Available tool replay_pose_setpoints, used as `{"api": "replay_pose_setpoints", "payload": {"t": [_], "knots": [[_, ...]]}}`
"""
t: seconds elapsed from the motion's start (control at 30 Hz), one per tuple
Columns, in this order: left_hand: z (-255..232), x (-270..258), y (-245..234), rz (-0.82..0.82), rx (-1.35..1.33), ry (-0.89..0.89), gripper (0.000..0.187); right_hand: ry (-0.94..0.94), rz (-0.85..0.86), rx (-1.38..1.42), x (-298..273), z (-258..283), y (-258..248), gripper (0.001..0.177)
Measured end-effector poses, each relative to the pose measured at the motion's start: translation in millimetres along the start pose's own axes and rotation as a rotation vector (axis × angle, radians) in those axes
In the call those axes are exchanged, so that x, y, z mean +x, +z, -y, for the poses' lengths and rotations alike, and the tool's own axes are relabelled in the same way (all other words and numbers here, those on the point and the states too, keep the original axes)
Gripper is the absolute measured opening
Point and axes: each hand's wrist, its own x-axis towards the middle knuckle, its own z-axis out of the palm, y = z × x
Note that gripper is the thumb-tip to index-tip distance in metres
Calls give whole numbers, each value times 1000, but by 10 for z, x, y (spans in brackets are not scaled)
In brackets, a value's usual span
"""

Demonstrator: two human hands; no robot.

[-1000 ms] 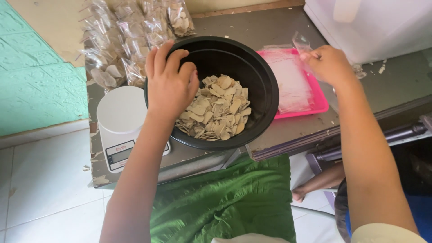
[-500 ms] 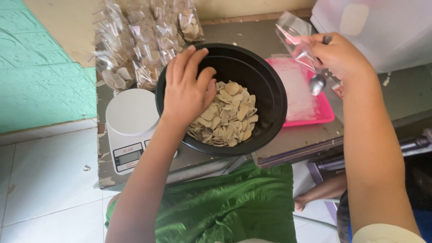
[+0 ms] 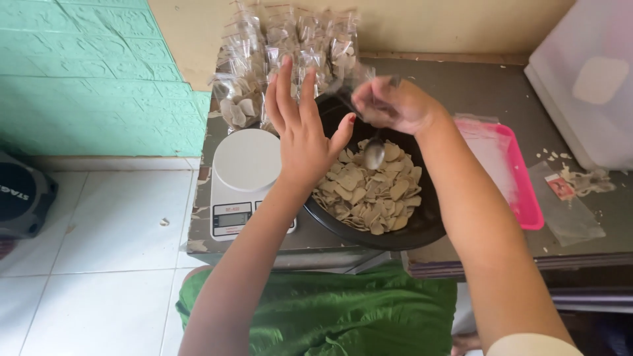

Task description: Packaging chips into small plastic bags and weighing them on a digital scale

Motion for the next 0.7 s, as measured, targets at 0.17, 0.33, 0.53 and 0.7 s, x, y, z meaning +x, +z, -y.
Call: {"api": "replay_pose_setpoints", "payload": {"t": [0.17, 0.33, 0.53, 0.7], "knots": [[-14, 15, 8, 161, -208, -71, 48, 63, -53, 152, -215, -147, -203, 45], [65, 45, 38, 327, -508, -165, 30, -78, -189, 192, -206, -476, -323, 58], [56, 31, 38, 326, -519, -187, 12, -1, -274, 100, -206, -282, -150, 53], [10, 30, 0, 398, -433, -52, 2, 133, -655, 34, -251, 111, 32, 52]]}}
